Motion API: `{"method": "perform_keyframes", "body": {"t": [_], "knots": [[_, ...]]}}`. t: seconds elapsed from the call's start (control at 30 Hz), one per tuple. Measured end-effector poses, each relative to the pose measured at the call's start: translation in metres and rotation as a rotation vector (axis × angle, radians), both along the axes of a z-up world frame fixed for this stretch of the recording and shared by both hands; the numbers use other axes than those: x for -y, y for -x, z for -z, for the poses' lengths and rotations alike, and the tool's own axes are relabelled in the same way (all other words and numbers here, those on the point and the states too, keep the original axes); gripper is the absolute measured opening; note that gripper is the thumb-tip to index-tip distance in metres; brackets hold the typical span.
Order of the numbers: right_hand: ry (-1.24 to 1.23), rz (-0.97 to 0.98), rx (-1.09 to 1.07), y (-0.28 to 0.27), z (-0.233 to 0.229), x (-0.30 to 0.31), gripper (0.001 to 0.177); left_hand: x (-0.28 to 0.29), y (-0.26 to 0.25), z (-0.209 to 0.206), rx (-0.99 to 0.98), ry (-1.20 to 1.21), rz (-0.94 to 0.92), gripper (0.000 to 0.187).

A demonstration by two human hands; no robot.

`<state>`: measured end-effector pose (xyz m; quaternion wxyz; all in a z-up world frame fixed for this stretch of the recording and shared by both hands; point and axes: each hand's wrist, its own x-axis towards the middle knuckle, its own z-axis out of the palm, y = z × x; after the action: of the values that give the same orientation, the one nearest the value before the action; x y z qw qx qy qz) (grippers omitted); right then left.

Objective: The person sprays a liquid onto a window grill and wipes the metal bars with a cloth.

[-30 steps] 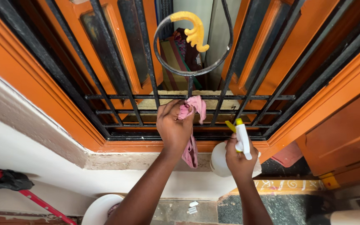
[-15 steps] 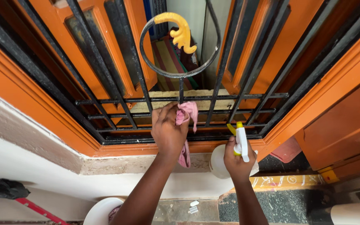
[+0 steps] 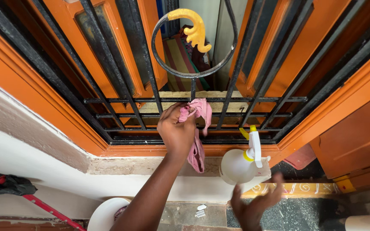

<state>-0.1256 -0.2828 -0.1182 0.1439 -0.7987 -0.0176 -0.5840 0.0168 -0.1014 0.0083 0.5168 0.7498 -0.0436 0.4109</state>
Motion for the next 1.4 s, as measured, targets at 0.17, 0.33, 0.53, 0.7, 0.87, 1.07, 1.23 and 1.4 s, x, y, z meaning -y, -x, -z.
{"method": "perform_keyframes", "body": {"t": [0.17,0.33,0.53,0.7,0.87,1.07,1.23,1.4], "knots": [[-0.166,-0.372,-0.250,0.033,0.026,-0.052,0.051,-0.001,0.000,0.002,0.097,-0.150,-0.043,0.018],[-0.326,-0.526,-0.198,-0.016,-0.051,-0.070,0.023,-0.004,0.003,0.003,0.147,-0.271,-0.085,0.018],[-0.405,-0.637,-0.156,-0.098,-0.123,-0.086,0.027,-0.010,0.013,0.002,0.102,-0.360,-0.054,0.017],[-0.349,-0.637,-0.162,-0.119,-0.120,-0.094,0.024,-0.017,0.028,-0.008,0.012,-0.408,-0.033,0.033],[-0.338,-0.576,-0.205,-0.120,-0.115,-0.095,0.025,-0.023,0.027,-0.011,-0.049,-0.394,0.002,0.037],[-0.585,-0.645,-0.126,-0.118,-0.121,-0.110,0.018,-0.018,0.017,-0.016,-0.016,-0.038,0.120,0.022],[-0.531,-0.681,0.028,-0.111,-0.131,-0.121,0.018,-0.014,0.016,-0.011,-0.019,0.186,0.136,0.020],[-0.544,-0.685,-0.049,-0.116,-0.125,-0.120,0.019,-0.016,0.009,0.002,0.099,0.046,0.183,0.025]]}}
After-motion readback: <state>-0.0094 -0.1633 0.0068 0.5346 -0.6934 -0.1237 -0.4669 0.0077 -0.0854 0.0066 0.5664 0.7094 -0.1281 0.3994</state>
